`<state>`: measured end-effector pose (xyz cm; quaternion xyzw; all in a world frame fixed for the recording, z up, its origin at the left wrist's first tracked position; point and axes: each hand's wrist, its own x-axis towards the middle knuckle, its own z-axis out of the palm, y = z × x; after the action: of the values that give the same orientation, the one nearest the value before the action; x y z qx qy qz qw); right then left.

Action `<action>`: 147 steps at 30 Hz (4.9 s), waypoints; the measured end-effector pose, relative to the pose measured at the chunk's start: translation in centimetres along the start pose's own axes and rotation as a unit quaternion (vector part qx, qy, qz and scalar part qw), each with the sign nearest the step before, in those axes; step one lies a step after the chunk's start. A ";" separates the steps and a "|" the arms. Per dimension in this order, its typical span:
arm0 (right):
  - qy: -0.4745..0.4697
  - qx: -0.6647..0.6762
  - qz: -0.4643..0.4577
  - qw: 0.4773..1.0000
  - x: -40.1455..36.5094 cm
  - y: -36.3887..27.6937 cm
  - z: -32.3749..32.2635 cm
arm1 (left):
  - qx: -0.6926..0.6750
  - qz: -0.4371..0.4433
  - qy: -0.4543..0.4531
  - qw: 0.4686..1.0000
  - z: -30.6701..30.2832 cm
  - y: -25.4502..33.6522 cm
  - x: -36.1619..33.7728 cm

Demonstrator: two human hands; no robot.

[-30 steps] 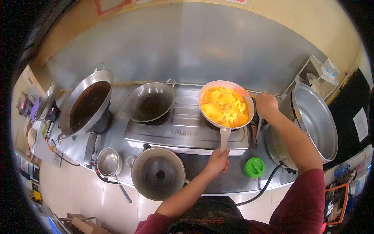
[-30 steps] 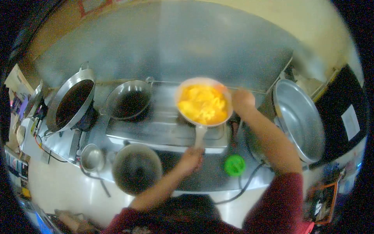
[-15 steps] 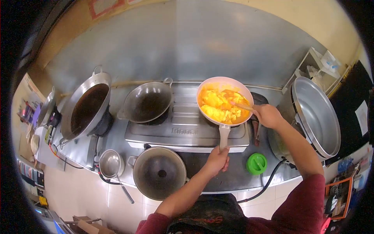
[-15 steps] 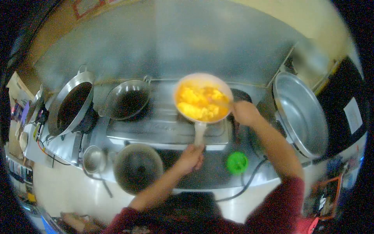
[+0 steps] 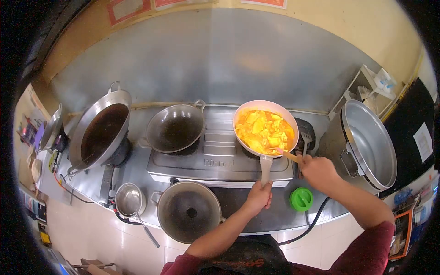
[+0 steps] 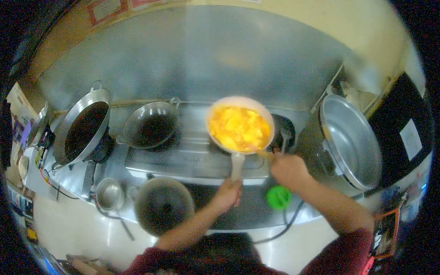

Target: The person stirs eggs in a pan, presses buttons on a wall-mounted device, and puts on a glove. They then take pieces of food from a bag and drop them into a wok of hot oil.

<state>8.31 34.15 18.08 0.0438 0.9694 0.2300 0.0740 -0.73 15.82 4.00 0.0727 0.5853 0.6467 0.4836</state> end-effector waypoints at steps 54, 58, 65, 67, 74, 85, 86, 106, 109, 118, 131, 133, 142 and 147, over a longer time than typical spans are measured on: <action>0.052 0.156 0.002 0.986 16.4 10.2 5.7 | 0.029 0.018 0.000 0.999 0.3 -0.6 0.6; 0.045 0.025 -0.036 0.998 10.8 8.6 -1.0 | 0.014 0.027 0.002 1.000 0.3 -0.3 0.4; 0.055 -0.054 -0.048 0.996 1.5 2.4 -3.0 | -0.044 0.002 -0.007 0.999 0.0 -1.0 0.9; 0.036 -0.039 -0.029 0.998 1.6 0.8 -1.3 | -0.046 -0.005 -0.009 0.999 0.1 -1.0 0.7; 0.097 -0.020 0.051 0.994 9.0 2.6 1.9 | -0.017 -0.004 0.005 1.000 0.4 -1.5 0.9; 0.071 0.046 0.229 0.970 12.8 7.8 1.8 | -0.031 0.006 -0.012 0.999 0.3 -0.8 0.8; 0.060 0.063 0.234 0.968 12.6 6.9 2.4 | -0.022 0.004 -0.012 1.000 0.2 -0.7 0.8; 0.110 0.112 0.004 0.988 3.1 5.0 4.6 | -0.045 0.001 -0.040 0.998 0.2 -1.1 0.5; 0.140 0.093 -0.010 0.986 0.3 3.5 2.4 | -0.057 -0.006 -0.042 0.997 0.2 -1.3 0.7; 0.056 0.032 -0.011 0.998 0.4 0.6 1.5 | -0.049 -0.006 -0.037 0.998 0.1 -1.6 0.7; 0.009 0.172 0.096 0.980 0.2 2.4 -7.7 | -0.069 -0.003 -0.053 0.996 0.0 -2.0 1.2; 0.031 0.217 0.067 0.973 -0.2 1.0 -6.3 | -0.068 0.011 -0.056 0.996 -0.1 -2.3 1.0; 0.087 0.293 0.135 0.943 14.1 -5.2 2.3 | 0.089 -0.006 -0.008 0.996 0.4 -1.4 1.4; 0.100 0.264 0.179 0.943 15.9 -1.3 1.4 | 0.088 0.023 -0.018 0.996 0.5 -0.7 0.3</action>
<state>-7.24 35.51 14.25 0.2112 0.9739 -0.0210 -0.0803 -0.21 16.23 3.47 0.1403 0.6295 0.6018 0.4710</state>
